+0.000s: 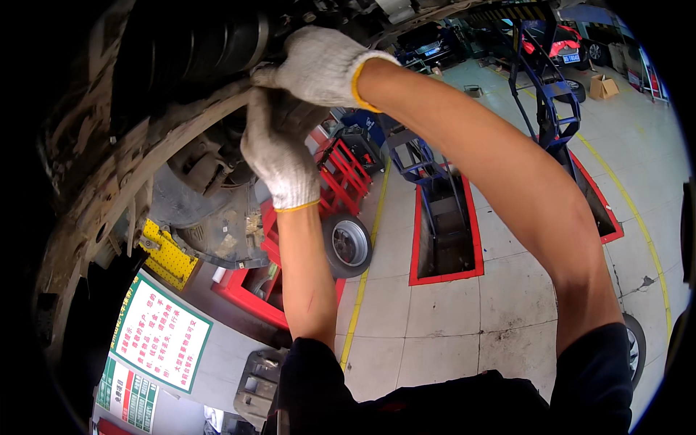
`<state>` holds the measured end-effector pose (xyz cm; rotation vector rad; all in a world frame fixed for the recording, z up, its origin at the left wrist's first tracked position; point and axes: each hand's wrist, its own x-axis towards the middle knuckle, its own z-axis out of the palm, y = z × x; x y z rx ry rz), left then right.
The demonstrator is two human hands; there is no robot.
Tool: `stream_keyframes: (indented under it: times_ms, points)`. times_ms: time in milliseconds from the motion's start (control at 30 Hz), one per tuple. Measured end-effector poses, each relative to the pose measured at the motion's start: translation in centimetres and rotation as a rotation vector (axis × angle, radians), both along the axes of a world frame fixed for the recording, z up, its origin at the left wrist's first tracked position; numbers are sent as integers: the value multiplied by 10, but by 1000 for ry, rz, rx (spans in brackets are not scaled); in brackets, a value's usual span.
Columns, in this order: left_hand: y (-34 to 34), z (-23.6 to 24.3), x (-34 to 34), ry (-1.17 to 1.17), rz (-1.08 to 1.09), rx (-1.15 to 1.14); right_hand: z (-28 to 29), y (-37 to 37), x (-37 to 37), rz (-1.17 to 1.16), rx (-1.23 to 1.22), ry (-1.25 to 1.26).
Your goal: The person works under a lifted vehicle, using a hammer and wrench to loosen and tighten bolts on the suspension system. They repeatedly reach for tools, strike components, and adjust fasteners on the undercarriage.
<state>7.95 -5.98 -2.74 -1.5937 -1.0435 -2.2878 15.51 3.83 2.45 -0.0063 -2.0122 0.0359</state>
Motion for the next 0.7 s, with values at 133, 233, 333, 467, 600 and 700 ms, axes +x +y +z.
stream_keyframes:
  times_ms: [133, 233, 333, 467, 600, 700]
  points:
    - [-13, 21, -16, -47, -39, -374, -3, -4, -6, 266, -228, -16]
    - [-8, 34, -15, -68, -35, -340, 2, 22, 7, 428, -2, -125]
    - [6, 38, -41, 14, -114, -242, 5, 29, 27, 391, -92, -330]
    - [-6, 25, -27, -15, 79, -254, -48, 38, 85, 616, -434, -520]
    - [1, 33, -27, 40, 22, -229, -72, 34, 51, 411, -261, -131]
    - [-15, 36, -29, 61, 81, -334, -94, 33, 26, 510, -193, 118]
